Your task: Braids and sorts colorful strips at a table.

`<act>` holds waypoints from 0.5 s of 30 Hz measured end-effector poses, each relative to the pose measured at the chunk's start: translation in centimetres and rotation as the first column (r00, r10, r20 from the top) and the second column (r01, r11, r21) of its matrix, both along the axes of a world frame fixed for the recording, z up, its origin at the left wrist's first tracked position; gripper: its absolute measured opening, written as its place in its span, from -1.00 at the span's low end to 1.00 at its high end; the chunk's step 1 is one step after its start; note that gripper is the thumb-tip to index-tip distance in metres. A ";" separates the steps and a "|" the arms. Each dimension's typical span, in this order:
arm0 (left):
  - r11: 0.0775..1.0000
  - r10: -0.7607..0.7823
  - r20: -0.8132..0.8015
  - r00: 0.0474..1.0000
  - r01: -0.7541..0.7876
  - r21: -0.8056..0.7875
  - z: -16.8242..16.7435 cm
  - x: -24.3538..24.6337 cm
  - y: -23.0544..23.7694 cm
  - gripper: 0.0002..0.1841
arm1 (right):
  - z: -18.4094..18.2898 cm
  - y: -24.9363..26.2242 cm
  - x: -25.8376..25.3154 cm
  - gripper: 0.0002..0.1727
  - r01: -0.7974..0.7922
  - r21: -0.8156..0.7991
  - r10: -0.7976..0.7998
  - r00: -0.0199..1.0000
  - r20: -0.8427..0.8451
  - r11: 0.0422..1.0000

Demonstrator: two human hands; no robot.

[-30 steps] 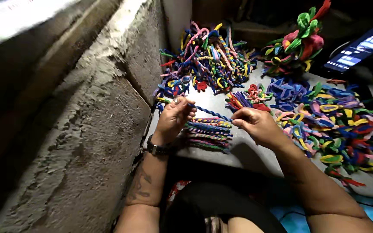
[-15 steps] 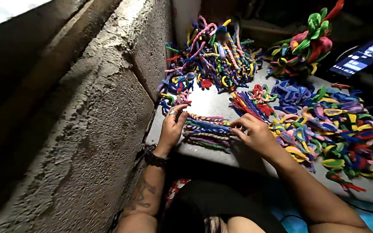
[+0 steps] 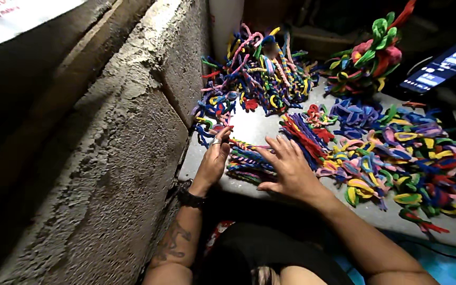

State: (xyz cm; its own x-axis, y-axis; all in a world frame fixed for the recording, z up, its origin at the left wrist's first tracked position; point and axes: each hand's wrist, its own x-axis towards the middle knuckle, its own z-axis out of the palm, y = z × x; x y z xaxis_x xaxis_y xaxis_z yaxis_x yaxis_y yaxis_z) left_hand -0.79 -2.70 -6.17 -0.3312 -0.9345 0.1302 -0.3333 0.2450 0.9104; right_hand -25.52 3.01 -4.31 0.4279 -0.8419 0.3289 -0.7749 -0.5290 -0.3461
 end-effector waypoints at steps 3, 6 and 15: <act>0.998 0.058 -0.007 0.998 -0.058 -0.006 0.2 1.0 -0.4 -0.13 | -0.2 -1.3 1.0 0.10 -0.014 0.127 0.030 0.991 -0.127 0.992; 0.993 0.115 -0.037 0.993 -0.115 0.006 0.4 1.9 -0.7 -0.04 | -0.1 -2.0 1.1 0.06 0.015 0.327 0.059 0.975 -0.213 0.945; 1.000 -0.005 -0.106 0.994 0.006 0.003 -0.4 -0.1 -0.5 -0.23 | -0.3 -1.4 -1.3 -0.06 0.009 0.284 0.044 0.983 -0.178 0.959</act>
State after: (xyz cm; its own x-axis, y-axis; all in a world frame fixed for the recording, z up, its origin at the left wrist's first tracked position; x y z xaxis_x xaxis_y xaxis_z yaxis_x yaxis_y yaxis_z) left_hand -0.88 -3.19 -6.57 -0.3207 -0.9333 0.1616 -0.2331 0.2432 0.9416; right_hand -26.82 1.58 -4.57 0.4733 -0.8809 -0.0051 -0.8297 -0.4438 -0.3385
